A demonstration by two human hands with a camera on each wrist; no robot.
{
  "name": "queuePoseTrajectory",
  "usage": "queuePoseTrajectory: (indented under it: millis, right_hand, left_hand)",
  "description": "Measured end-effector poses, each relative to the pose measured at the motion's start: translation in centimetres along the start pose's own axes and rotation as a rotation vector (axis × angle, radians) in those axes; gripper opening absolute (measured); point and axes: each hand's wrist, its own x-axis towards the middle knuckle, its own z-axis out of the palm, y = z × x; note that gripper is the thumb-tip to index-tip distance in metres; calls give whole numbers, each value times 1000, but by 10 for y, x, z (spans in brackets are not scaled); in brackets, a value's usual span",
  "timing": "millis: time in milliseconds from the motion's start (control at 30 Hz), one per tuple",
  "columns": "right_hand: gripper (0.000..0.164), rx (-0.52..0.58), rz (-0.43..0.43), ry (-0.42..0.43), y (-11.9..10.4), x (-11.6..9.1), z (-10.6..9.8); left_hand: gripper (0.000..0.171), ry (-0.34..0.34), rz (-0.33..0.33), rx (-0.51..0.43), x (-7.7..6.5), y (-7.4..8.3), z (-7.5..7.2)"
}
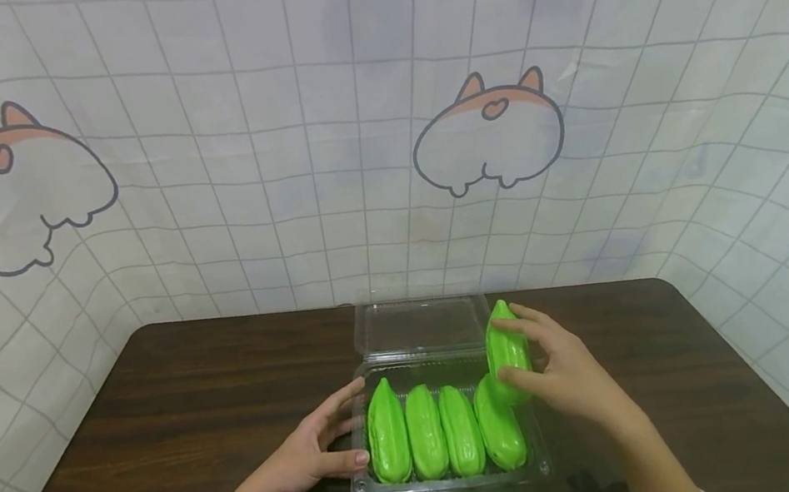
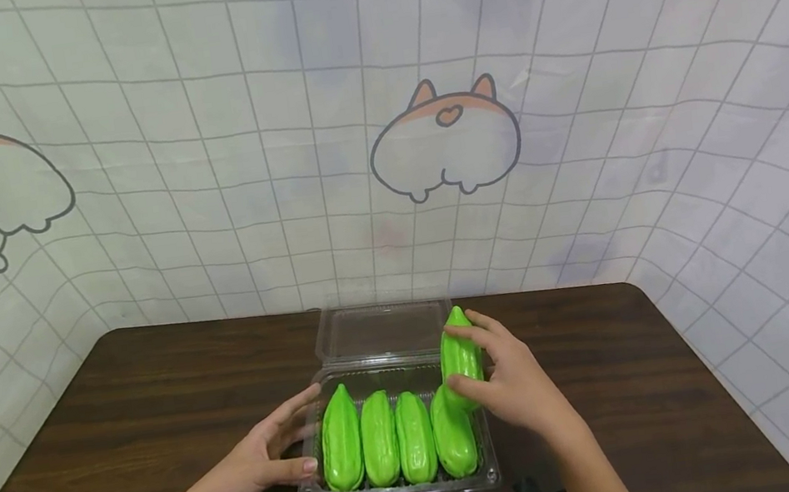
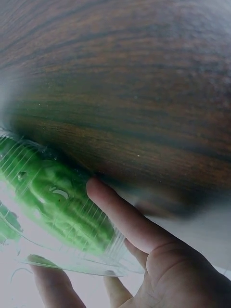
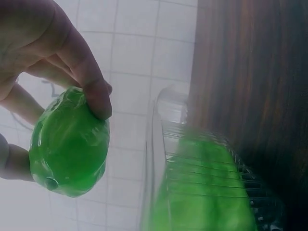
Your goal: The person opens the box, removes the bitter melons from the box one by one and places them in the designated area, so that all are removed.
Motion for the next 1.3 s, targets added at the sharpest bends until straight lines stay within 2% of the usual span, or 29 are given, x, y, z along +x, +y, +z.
queuePoseTrajectory:
  millis: [267,567,1000,1300]
  right_hand:
    - [58,-7,46,7,11,2,-4]
    - [60,-26,38,-3,19,6,-9]
    - [59,-11,109,-31,39,20,-21]
    - [58,-33,121,-41,46,31,-27]
  left_hand:
    - [88,-6,-10,-12,-1,-2,-1]
    - [89,3,-12,-8,0,-2,-1]
    - [88,-1,19,-8,-1,0,-1]
    - [89,-10,-14,-11,-1,-3,0]
